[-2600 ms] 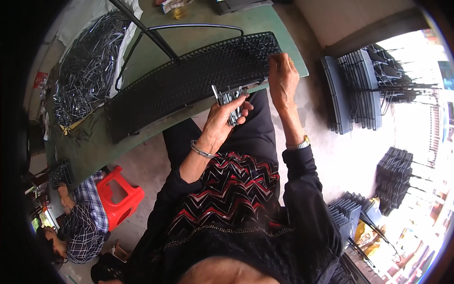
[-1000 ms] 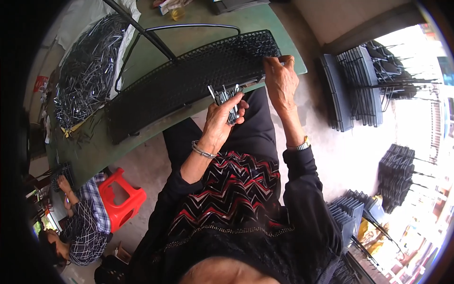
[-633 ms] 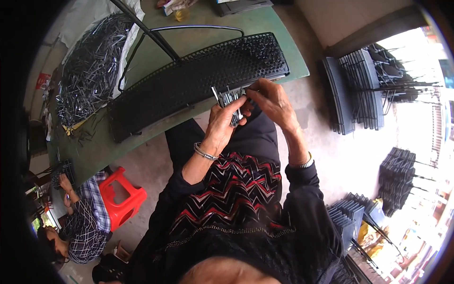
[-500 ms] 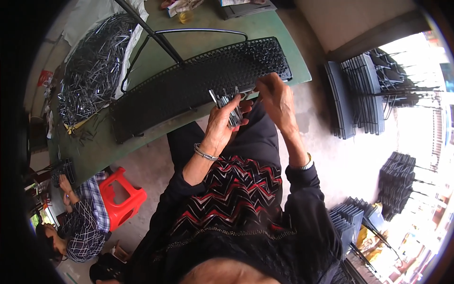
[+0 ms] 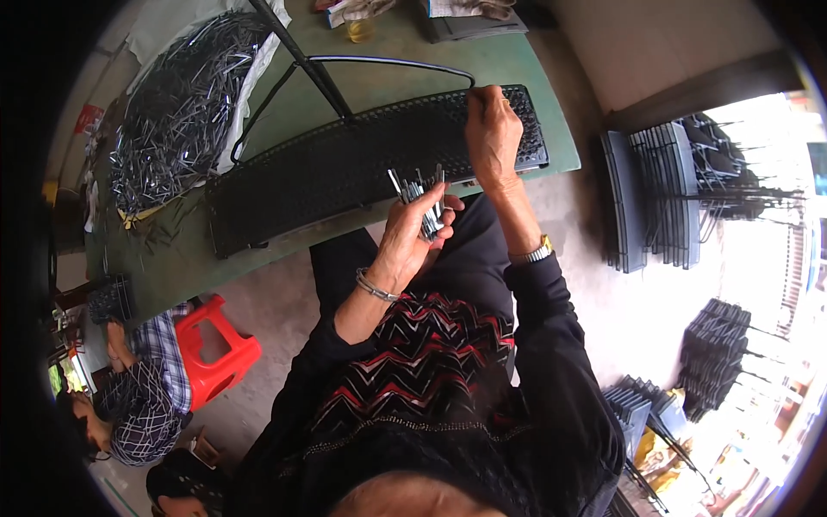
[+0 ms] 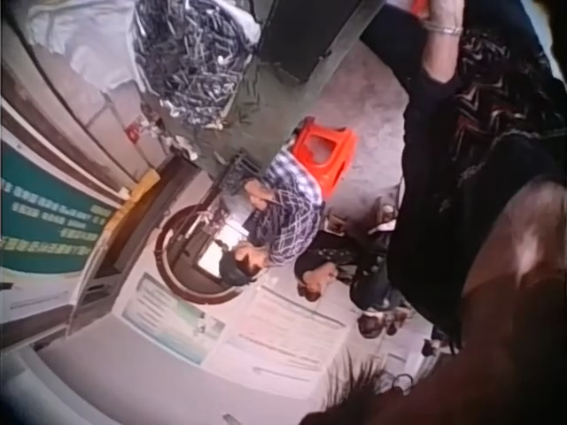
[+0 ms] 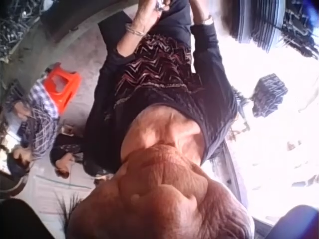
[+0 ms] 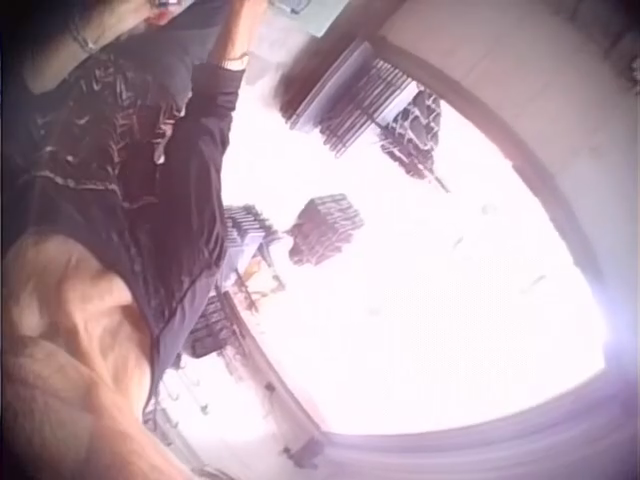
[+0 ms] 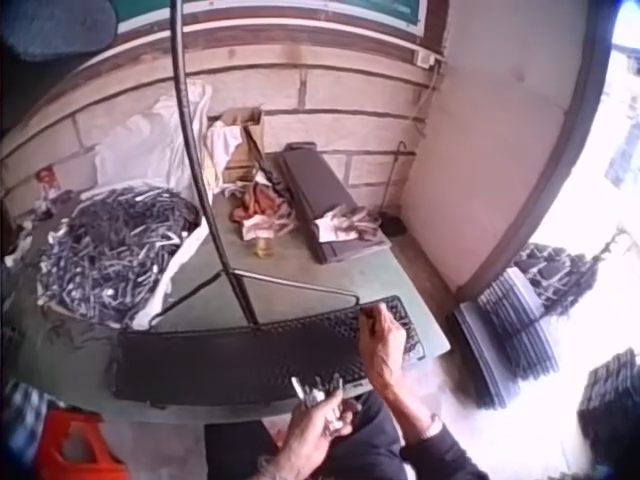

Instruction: The person is manually inserting small metal pins into a black mesh-like grid component.

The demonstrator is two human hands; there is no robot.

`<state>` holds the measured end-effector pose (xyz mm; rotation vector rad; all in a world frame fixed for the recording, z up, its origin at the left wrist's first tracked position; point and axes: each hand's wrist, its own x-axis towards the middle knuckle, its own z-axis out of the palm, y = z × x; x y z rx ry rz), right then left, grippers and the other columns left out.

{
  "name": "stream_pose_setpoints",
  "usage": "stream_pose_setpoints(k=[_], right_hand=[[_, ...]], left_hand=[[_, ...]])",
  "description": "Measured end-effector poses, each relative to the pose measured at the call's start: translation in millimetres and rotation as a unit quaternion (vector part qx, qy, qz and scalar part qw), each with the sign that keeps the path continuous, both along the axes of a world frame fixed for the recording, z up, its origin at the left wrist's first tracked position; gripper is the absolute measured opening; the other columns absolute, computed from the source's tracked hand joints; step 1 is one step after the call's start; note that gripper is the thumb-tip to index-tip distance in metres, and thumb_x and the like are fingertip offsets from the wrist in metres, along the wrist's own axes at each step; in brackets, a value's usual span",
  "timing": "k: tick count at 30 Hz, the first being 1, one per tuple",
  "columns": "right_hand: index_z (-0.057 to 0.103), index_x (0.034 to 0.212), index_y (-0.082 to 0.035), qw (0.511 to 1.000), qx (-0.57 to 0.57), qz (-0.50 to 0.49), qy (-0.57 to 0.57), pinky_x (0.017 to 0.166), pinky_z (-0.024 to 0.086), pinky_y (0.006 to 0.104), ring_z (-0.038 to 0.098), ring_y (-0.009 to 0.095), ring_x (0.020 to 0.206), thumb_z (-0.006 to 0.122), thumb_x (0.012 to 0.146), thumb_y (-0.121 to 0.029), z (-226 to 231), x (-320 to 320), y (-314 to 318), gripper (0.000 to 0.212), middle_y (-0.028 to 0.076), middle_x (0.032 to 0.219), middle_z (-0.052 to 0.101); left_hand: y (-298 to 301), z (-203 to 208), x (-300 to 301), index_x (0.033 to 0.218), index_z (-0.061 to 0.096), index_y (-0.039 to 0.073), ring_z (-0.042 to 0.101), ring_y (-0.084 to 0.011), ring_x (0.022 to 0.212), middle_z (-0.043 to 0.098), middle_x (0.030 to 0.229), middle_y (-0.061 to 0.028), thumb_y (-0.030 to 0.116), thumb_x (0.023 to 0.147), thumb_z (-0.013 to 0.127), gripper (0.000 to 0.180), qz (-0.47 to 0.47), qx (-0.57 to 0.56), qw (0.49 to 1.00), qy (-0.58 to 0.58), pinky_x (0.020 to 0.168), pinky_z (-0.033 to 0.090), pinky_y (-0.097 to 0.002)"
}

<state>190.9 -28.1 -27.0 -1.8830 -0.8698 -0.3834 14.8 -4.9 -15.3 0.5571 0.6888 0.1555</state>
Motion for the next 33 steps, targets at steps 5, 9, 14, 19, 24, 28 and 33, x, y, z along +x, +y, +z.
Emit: stream_pose_setpoints(k=[5, 9, 14, 19, 24, 28, 33], right_hand=[[0.061, 0.092, -0.002, 0.999, -0.018, -0.001, 0.027, 0.053, 0.047, 0.0319, 0.061, 0.018, 0.054, 0.062, 0.089, -0.012, 2, -2, 2, 0.010, 0.013, 0.069, 0.063], [0.061, 0.091, -0.002, 0.999, -0.036, -0.005, -0.019, 0.054, 0.047, 0.0320, 0.062, 0.020, 0.055, 0.062, 0.089, -0.011, 8, -1, 3, 0.010, 0.013, 0.070, 0.063], [0.061, 0.090, -0.002, 0.999, -0.040, 0.004, -0.014, 0.058, 0.048, 0.0335, 0.064, 0.024, 0.061, 0.063, 0.088, -0.012, 9, -3, 5, 0.010, 0.014, 0.072, 0.064], [0.062, 0.091, -0.003, 0.998, -0.052, -0.009, -0.023, 0.058, 0.048, 0.0335, 0.064, 0.024, 0.060, 0.064, 0.088, -0.012, 7, -3, 4, 0.009, 0.014, 0.073, 0.065], [0.062, 0.091, -0.004, 0.999, -0.039, 0.008, 0.021, 0.058, 0.049, 0.0331, 0.064, 0.024, 0.060, 0.064, 0.088, -0.012, 6, -6, 2, 0.010, 0.013, 0.073, 0.065], [0.064, 0.092, -0.006, 0.999, -0.048, 0.002, -0.008, 0.059, 0.049, 0.0349, 0.064, 0.027, 0.064, 0.065, 0.086, -0.014, 1, -5, 4, 0.009, 0.011, 0.075, 0.065], [0.067, 0.090, -0.011, 0.990, -0.124, -0.015, -0.065, 0.066, 0.050, 0.0383, 0.064, 0.030, 0.077, 0.067, 0.084, -0.019, 11, -6, 12, 0.010, 0.009, 0.085, 0.063]], left_hand=[[2, 7, 1, 0.098, 0.064, 0.005, 0.057, -0.0102, 0.056, 0.066, 0.078, -0.0070, 0.026, 0.089, 0.066, 0.022, 0.026, 0.008, 0.999, 0.018, 0.043, 0.039, -0.0216], [2, 0, 3, 0.093, 0.065, 0.003, 0.059, -0.0127, 0.058, 0.067, 0.079, -0.0087, 0.021, 0.088, 0.067, 0.019, 0.058, -0.004, 0.998, 0.004, 0.045, 0.042, -0.0233], [3, 0, 0, 0.092, 0.064, 0.002, 0.060, -0.0140, 0.062, 0.066, 0.079, -0.0106, 0.021, 0.088, 0.068, 0.020, 0.059, -0.003, 0.998, -0.014, 0.046, 0.043, -0.0239], [2, 0, -1, 0.090, 0.064, 0.002, 0.059, -0.0142, 0.061, 0.067, 0.079, -0.0115, 0.020, 0.089, 0.067, 0.019, 0.072, 0.001, 0.997, -0.022, 0.047, 0.044, -0.0241], [3, 1, -3, 0.092, 0.063, 0.002, 0.060, -0.0140, 0.061, 0.067, 0.080, -0.0123, 0.019, 0.090, 0.065, 0.018, 0.072, -0.003, 0.997, -0.033, 0.048, 0.044, -0.0238], [4, 0, -4, 0.093, 0.063, 0.002, 0.061, -0.0147, 0.064, 0.068, 0.081, -0.0130, 0.019, 0.090, 0.065, 0.017, 0.063, -0.004, 0.998, -0.030, 0.049, 0.044, -0.0242], [5, 0, -3, 0.095, 0.063, 0.001, 0.062, -0.0153, 0.066, 0.068, 0.083, -0.0139, 0.018, 0.091, 0.064, 0.017, 0.077, 0.003, 0.996, -0.046, 0.049, 0.045, -0.0245]])
